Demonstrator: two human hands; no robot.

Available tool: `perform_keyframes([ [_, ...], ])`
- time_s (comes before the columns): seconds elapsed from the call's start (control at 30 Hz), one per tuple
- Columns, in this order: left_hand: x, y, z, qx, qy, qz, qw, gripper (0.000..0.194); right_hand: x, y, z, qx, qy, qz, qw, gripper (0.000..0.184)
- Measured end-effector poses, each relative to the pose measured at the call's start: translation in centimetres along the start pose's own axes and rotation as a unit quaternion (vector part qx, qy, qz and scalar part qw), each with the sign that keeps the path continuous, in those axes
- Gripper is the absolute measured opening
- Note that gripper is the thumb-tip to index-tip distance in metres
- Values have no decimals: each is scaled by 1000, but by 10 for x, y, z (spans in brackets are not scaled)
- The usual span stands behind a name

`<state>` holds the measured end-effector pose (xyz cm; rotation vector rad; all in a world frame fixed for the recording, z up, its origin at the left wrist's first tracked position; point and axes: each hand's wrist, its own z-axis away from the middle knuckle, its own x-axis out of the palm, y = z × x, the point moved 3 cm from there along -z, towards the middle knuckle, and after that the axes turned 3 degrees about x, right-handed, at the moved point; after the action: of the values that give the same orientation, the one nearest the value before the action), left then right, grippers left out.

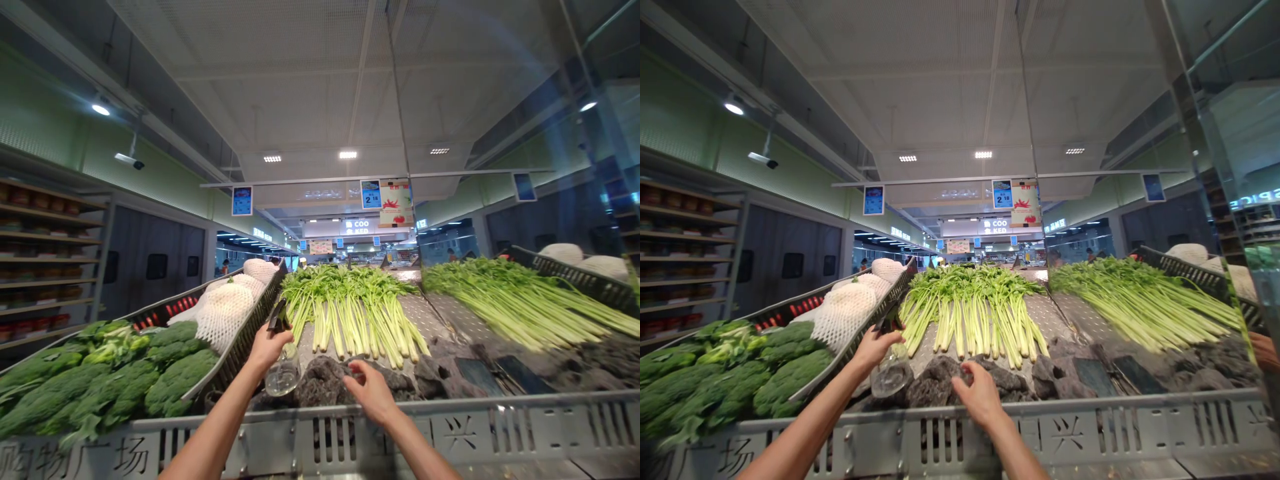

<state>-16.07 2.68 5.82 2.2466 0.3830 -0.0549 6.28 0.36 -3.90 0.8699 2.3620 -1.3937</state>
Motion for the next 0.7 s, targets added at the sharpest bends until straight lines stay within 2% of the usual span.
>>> perform_keyframes([
  [0.1, 6, -2, -1, -13, -1, -6, 1000, 24, -14, 15, -11, -17, 73, -13, 997, 36],
  [0.2, 14, -6, -3, -19, 1, -9, 1000, 27, -19, 30, -11, -11, 105, -20, 994, 39],
  [0.37, 27, -4, -4, -20, -4, -1, 1000, 29, -18, 33, -4, -19, 95, -37, 995, 42],
  [0.53, 31, 0, -5, -11, 2, 4, 1000, 30, -19, 29, -4, -3, 78, -61, 995, 44],
  [0.6, 33, 1, -6, -5, 8, -2, 1000, 30, -13, 21, -4, -11, 74, -79, 994, 48],
  [0.7, 38, 5, -4, 10, 5, 3, 1000, 29, 6, -3, 1, -63, 51, -142, 986, 53],
])
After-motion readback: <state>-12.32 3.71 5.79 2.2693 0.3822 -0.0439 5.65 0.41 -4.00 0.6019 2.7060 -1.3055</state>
